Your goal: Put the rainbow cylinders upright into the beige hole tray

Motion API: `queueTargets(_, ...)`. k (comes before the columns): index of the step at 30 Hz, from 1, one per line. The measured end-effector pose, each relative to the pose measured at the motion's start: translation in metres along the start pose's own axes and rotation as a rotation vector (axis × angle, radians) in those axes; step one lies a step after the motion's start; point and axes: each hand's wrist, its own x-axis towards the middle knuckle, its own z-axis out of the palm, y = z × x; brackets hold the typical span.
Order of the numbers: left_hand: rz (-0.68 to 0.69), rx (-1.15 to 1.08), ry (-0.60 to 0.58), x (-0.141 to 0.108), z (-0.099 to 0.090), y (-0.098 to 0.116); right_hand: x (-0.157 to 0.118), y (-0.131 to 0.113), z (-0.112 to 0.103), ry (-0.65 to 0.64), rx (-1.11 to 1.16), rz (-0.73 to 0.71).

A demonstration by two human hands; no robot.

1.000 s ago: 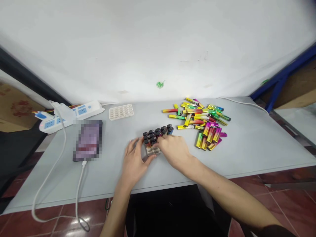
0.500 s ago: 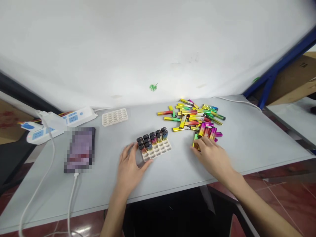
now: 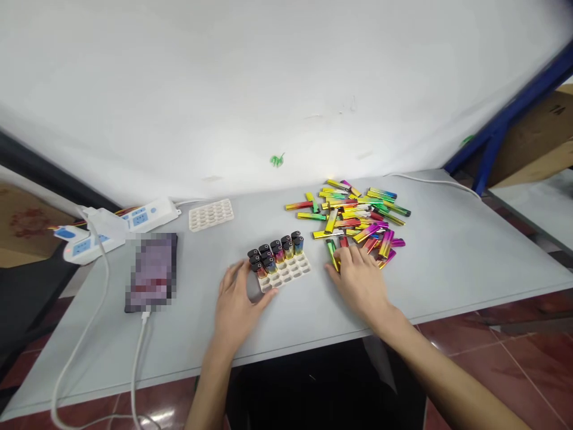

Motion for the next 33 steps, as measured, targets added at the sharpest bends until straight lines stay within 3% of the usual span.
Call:
queueTargets(4, 0.000, 0.011, -0.002, 0.000, 0.000, 0.000, 0.006, -0.001, -0.003, -0.035, -0.011, 0.036)
queueTargets(8, -0.004, 0.007, -0.008, 0.001, -0.001, 0.001, 0.010, 0.001, -0.014, -0.141, 0.186, 0.181)
queueTargets(11, -0.004, 0.004, -0.013, 0.001, -0.002, 0.002, 0.017, 0.006, -0.018, -0.267, 0.517, 0.251)
queueTargets(15, -0.005, -0.002, -0.010, 0.000, -0.002, 0.003, 0.032, 0.003, -0.011, -0.424, 1.068, 0.237)
queueTargets(21, -0.006, 0.005, -0.015, 0.000, -0.002, 0.002, 0.050, -0.022, 0.007, -0.420, 1.789, 0.351)
queueTargets(28, -0.004, 0.023, 0.004, -0.001, 0.001, 0.000, 0.050, -0.026, 0.012, -0.456, 1.934, 0.515)
queueTargets(33, -0.003, 0.019, 0.008, 0.000, 0.002, -0.001, 0.051, -0.029, 0.011, -0.389, 1.882, 0.583)
